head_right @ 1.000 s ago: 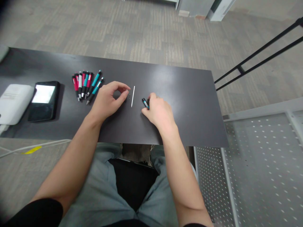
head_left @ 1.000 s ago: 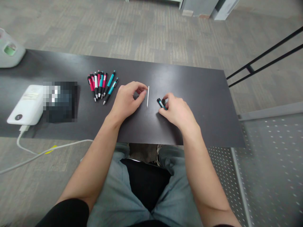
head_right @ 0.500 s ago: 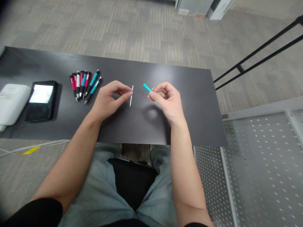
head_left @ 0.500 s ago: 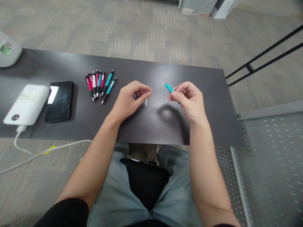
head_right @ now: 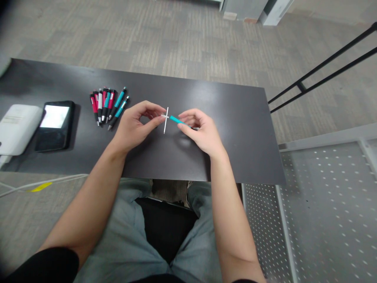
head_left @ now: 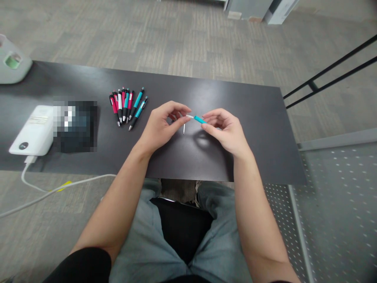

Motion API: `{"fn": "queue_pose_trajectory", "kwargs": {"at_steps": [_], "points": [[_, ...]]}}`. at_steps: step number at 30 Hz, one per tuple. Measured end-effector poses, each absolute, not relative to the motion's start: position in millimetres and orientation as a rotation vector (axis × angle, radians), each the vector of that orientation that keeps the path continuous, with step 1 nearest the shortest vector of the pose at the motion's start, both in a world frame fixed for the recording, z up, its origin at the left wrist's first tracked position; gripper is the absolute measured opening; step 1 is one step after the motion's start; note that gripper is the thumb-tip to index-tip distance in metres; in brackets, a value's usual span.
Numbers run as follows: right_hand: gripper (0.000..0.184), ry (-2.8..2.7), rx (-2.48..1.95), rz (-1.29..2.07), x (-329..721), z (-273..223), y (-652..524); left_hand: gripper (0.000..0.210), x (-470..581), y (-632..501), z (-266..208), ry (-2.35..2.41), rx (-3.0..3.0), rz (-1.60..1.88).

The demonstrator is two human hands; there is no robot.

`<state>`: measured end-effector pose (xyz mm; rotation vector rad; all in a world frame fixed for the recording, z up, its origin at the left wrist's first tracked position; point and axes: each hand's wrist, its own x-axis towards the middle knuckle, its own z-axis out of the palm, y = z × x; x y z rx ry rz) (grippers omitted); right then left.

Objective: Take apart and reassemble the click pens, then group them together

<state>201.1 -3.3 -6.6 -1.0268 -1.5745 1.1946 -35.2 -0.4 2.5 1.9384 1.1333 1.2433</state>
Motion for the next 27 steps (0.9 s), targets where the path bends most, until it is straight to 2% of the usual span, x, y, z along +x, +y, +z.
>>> {"fn": "queue_pose_trajectory", "kwargs": {"at_steps": [10,14,16,19,23,27], "points": [[0.034,-1.627,-0.968,1.219,199,-9,-3,0.01,-36,2,2,1.049,1.987,1.208],[0.031,-1.698,-0.934,1.195,196,-9,-4,0.02,-35,0,4,1.054,1.979,1.2],[0.029,-1.695,-0.919,1.155,196,-10,-3,0.023,-36,-1,4,1.156,2.007,1.217],[0.027,-1.599,-0.884,1.083,196,-16,0,0.011,-37,-4,6,1.489,2.15,1.113],[0.032,-1.472,-0.89,1.036,198,-23,5,0.018,-31,-12,7,1.744,2.32,0.785],[0.033,-1.439,-0.917,1.026,198,-20,4,0.021,-21,-17,5,1.824,2.365,0.712]]}}
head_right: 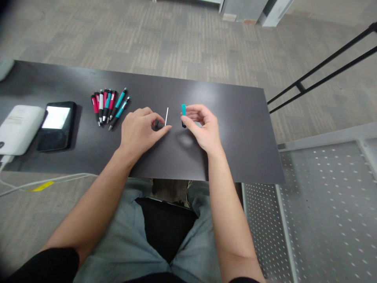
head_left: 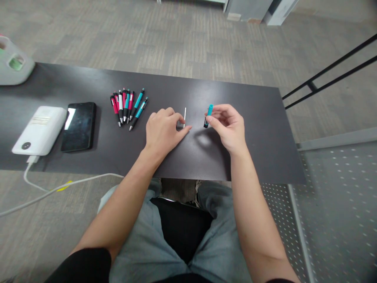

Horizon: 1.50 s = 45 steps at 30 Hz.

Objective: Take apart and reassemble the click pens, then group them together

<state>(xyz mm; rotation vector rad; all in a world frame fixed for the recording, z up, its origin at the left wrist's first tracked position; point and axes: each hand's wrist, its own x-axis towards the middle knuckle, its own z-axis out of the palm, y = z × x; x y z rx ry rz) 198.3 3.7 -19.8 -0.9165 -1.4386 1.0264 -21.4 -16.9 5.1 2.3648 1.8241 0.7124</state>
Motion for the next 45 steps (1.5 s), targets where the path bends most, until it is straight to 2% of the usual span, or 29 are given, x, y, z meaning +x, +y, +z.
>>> {"fn": "queue_pose_trajectory", "kwargs": {"at_steps": [7,9,15,22,26,32,36,40,45], "points": [[0.032,-1.421,-0.924,1.0,199,-13,0,0.016,-24,-20,0,1.858,2.417,0.685],[0.034,-1.42,-0.965,0.984,199,-11,0,0.011,-25,-23,2,1.818,2.434,0.627],[0.038,-1.42,-1.007,0.953,206,0,-2,0.015,-24,-29,14,1.756,2.481,0.408],[0.042,-1.416,-1.077,0.872,219,1,1,0.006,-27,-30,24,1.662,2.565,0.468],[0.042,-1.421,-1.063,0.841,222,-2,3,0.017,-27,-28,19,1.685,2.531,0.468],[0.042,-1.432,-1.069,0.821,225,-2,2,0.007,-21,-26,8,1.699,2.525,0.505],[0.04,-1.432,-1.049,0.849,226,-2,1,0.013,-17,-25,5,1.684,2.546,0.479],[0.037,-1.439,-1.046,0.838,229,-4,1,0.008,-20,-19,5,1.659,2.457,0.603],[0.024,-1.605,-1.107,0.695,232,-3,-2,0.003,-36,-6,9,1.452,2.097,0.986]]}}
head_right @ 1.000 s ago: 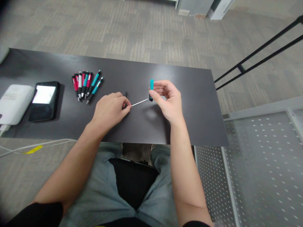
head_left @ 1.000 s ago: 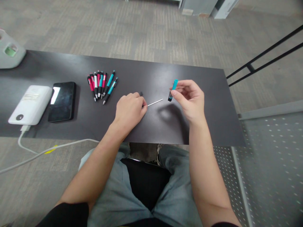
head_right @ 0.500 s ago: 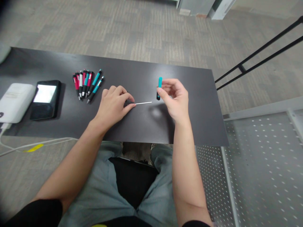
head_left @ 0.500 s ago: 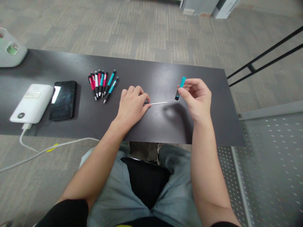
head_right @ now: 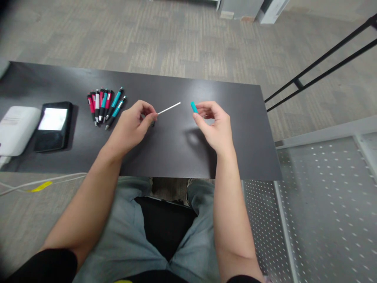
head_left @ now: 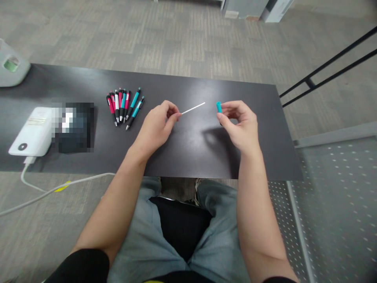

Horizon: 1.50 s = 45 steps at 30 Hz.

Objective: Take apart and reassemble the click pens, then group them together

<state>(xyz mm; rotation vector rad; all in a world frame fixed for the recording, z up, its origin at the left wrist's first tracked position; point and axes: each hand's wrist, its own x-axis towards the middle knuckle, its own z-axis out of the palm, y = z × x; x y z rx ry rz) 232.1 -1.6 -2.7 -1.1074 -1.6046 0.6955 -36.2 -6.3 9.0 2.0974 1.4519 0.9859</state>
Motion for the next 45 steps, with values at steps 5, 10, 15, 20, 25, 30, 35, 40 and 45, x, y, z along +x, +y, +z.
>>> {"fn": "queue_pose_trajectory", "kwargs": {"at_steps": [5,10,15,20,25,30,35,40,45], "points": [[0.014,-1.853,-1.14,0.552,231,3,-7,0.007,-47,-1,12,1.367,2.027,1.14],[0.018,-1.963,-1.162,0.542,231,5,-8,0.011,-46,0,11,1.365,1.996,1.136],[0.021,-2.015,-1.193,0.537,232,4,-8,0.009,-45,1,10,1.341,1.998,1.157],[0.018,-2.058,-1.17,0.563,230,4,-9,0.009,-44,0,10,1.33,2.022,1.103],[0.02,-2.085,-1.109,0.546,219,4,-11,0.01,-36,-2,7,1.237,2.012,1.127],[0.017,-2.042,-1.006,0.626,204,-1,-12,0.029,-25,-3,0,1.052,1.832,1.247],[0.016,-1.927,-0.905,0.78,196,-8,-11,0.031,-19,0,-6,1.003,1.683,1.378],[0.02,-1.803,-0.842,0.885,189,-15,-10,0.048,-18,7,-12,0.964,1.524,1.5],[0.026,-1.76,-0.821,0.957,184,-18,-9,0.039,-16,9,-13,0.917,1.472,1.597]]}}
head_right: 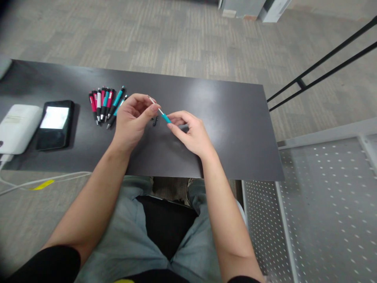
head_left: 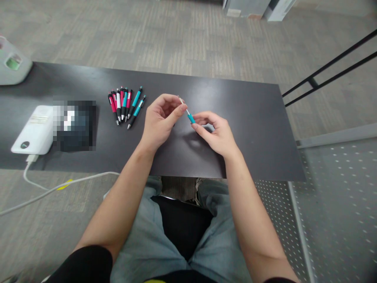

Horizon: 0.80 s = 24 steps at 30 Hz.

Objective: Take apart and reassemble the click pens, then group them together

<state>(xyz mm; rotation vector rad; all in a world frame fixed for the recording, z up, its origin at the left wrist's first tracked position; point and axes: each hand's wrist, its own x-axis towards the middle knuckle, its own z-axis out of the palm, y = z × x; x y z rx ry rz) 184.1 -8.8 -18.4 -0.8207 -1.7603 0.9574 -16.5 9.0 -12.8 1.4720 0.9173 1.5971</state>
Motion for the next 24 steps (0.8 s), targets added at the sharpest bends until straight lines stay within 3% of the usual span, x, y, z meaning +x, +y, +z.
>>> {"fn": "queue_pose_trajectory", "kwargs": {"at_steps": [7,16,24], "points": [[0.028,-1.723,-0.826,1.036,183.2,-19.9,-8.7,0.028,-16.9,4.7,-10.6,0.869,1.487,1.492],[0.027,-1.677,-0.787,1.078,182.8,-20.5,-8.4,0.034,-20.7,6.3,-9.5,0.898,1.511,1.488],[0.028,-1.663,-0.783,1.063,180.6,-20.9,-7.9,0.027,-19.8,1.6,-9.3,0.893,1.59,1.428]]}}
